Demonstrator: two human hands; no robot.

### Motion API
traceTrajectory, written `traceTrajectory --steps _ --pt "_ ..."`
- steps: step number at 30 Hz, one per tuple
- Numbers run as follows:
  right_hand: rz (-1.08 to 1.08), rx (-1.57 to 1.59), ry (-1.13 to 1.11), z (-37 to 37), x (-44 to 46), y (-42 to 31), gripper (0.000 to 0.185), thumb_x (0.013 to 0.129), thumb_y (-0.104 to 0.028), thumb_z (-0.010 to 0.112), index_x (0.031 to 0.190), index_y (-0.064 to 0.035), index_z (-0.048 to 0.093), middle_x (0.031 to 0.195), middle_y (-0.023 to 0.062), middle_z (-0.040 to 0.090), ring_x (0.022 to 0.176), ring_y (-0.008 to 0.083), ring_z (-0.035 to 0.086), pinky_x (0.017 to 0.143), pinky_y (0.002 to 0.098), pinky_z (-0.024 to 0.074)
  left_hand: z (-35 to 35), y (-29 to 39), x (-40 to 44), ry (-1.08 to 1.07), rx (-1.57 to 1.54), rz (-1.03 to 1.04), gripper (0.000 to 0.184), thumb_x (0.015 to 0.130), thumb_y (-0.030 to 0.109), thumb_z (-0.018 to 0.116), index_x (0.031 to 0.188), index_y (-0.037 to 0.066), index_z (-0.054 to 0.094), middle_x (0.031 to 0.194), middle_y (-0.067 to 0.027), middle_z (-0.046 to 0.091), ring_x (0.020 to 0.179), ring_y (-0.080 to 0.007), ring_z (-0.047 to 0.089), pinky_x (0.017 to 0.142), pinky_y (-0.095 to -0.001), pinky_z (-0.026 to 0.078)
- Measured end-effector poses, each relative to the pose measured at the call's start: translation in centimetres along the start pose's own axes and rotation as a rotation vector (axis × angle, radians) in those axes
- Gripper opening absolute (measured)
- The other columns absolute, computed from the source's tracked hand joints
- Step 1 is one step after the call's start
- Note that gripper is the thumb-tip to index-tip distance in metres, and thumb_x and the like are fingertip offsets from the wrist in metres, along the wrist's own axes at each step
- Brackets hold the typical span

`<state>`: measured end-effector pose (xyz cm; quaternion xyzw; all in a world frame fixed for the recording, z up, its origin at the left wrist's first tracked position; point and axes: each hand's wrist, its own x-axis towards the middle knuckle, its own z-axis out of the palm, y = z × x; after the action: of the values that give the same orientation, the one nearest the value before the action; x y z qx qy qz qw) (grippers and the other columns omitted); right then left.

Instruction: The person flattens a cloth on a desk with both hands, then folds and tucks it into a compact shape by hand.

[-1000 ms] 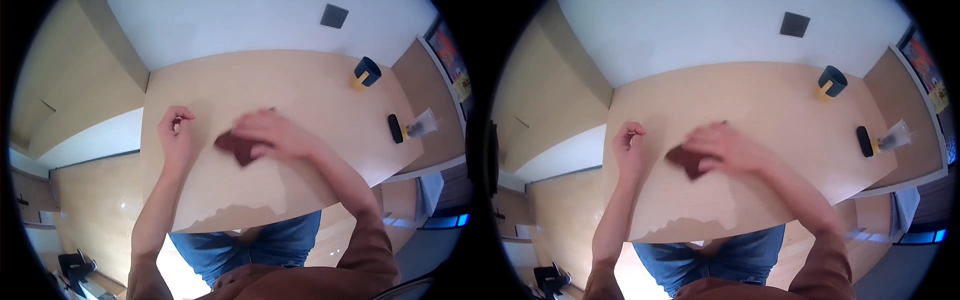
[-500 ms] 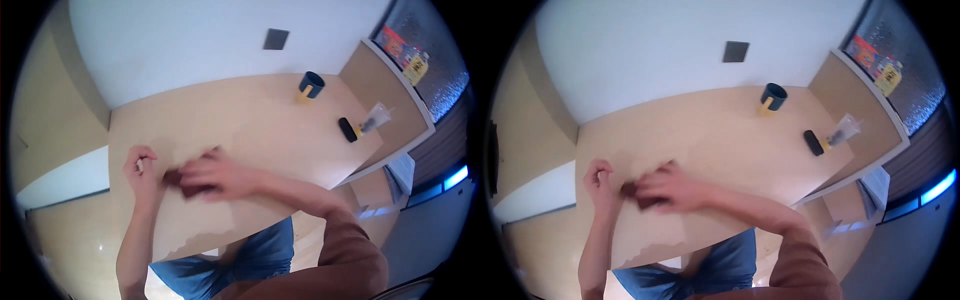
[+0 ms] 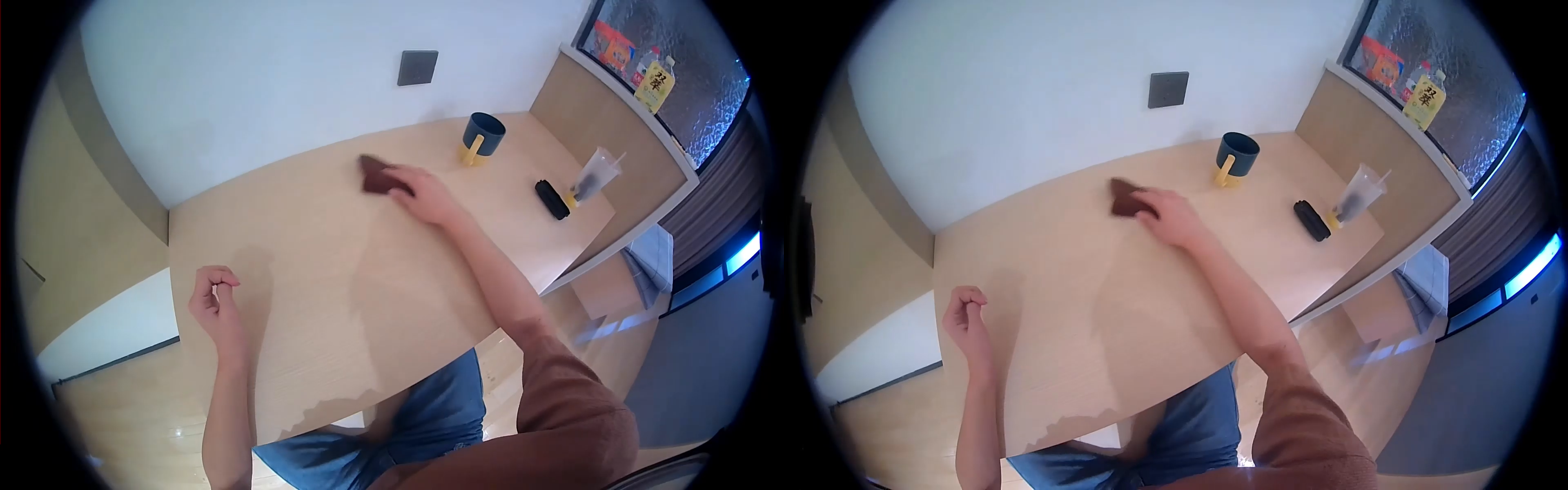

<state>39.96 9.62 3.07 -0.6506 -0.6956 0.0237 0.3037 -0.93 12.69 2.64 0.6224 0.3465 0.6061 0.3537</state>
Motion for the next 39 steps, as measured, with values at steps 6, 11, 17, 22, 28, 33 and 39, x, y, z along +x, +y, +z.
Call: traceTrajectory --steps 6,11,17,22,28,33,39 --pt "0.203 -0.332 0.178 1.3 -1.3 2.2 0.053 0.094 -0.026 0.067 0.142 -0.0066 0.058 0.146 0.0198 0.057 0.136 0.0380 0.052 0.114 0.0524 0.0402 0.4 0.2 -0.2 -0.008 -0.027 0.015 0.014 0.084 -0.009 0.049 0.077 0.001 0.054 0.085 -0.0052 0.057 0.084 -0.0146 0.052 0.082 -0.0276 0.042" --pt "-0.127 0.078 -0.169 1.9 -1.2 -2.9 0.049 0.089 -0.015 0.071 0.137 -0.0126 0.064 0.145 0.0133 0.060 0.140 0.0339 0.050 0.116 0.0479 0.0364 0.4 0.4 -0.6 -0.038 -0.005 0.003 0.015 0.085 -0.009 0.049 0.078 0.002 0.055 0.085 -0.0054 0.058 0.084 -0.0149 0.053 0.081 -0.0275 0.042" --pt "-0.436 0.671 -0.812 1.4 -1.6 -8.6 0.032 0.081 -0.004 0.078 0.112 -0.0111 0.075 0.135 0.0038 0.070 0.142 0.0273 0.051 0.122 0.0544 0.0250 0.4 0.1 -0.6 -0.048 -0.018 -0.017 0.015 0.085 -0.010 0.049 0.077 0.001 0.056 0.085 -0.0058 0.058 0.083 -0.0152 0.053 0.077 -0.0279 0.042" --pt "-0.185 0.519 -0.579 -0.5 -0.9 -5.7 0.022 0.080 -0.001 0.081 0.098 -0.0067 0.070 0.135 0.0052 0.070 0.142 0.0291 0.051 0.125 0.0496 0.0275 0.5 0.6 -0.5 -0.087 0.003 -0.009 0.016 0.084 -0.011 0.049 0.076 0.001 0.056 0.083 -0.0062 0.059 0.082 -0.0154 0.054 0.075 -0.0278 0.042" --pt "0.218 0.260 -0.021 0.3 -0.3 -1.2 0.031 0.085 -0.023 0.082 0.107 -0.0070 0.068 0.125 0.0126 0.070 0.133 0.0350 0.055 0.118 0.0504 0.0353 0.8 0.9 -0.7 -0.090 0.000 -0.029 0.016 0.084 -0.011 0.048 0.075 0.000 0.056 0.082 -0.0066 0.059 0.082 -0.0163 0.054 0.076 -0.0278 0.042" --pt "0.060 0.082 -0.018 1.1 -0.7 -2.8 0.044 0.083 -0.027 0.084 0.117 -0.0050 0.066 0.136 0.0136 0.065 0.144 0.0363 0.047 0.124 0.0551 0.0263 0.6 0.7 -0.7 -0.106 0.017 -0.007 0.016 0.083 -0.011 0.049 0.074 0.000 0.056 0.083 -0.0068 0.059 0.082 -0.0166 0.054 0.077 -0.0284 0.043" --pt "-0.046 0.400 -0.266 0.7 -0.9 -6.1 0.039 0.080 -0.011 0.081 0.116 -0.0055 0.065 0.131 0.0113 0.070 0.123 0.0298 0.064 0.108 0.0394 0.0486 0.6 1.1 -1.0 -0.180 0.066 -0.020 0.014 0.084 -0.009 0.052 0.079 0.001 0.060 0.087 -0.0069 0.062 0.085 -0.0184 0.056 0.078 -0.0302 0.045"
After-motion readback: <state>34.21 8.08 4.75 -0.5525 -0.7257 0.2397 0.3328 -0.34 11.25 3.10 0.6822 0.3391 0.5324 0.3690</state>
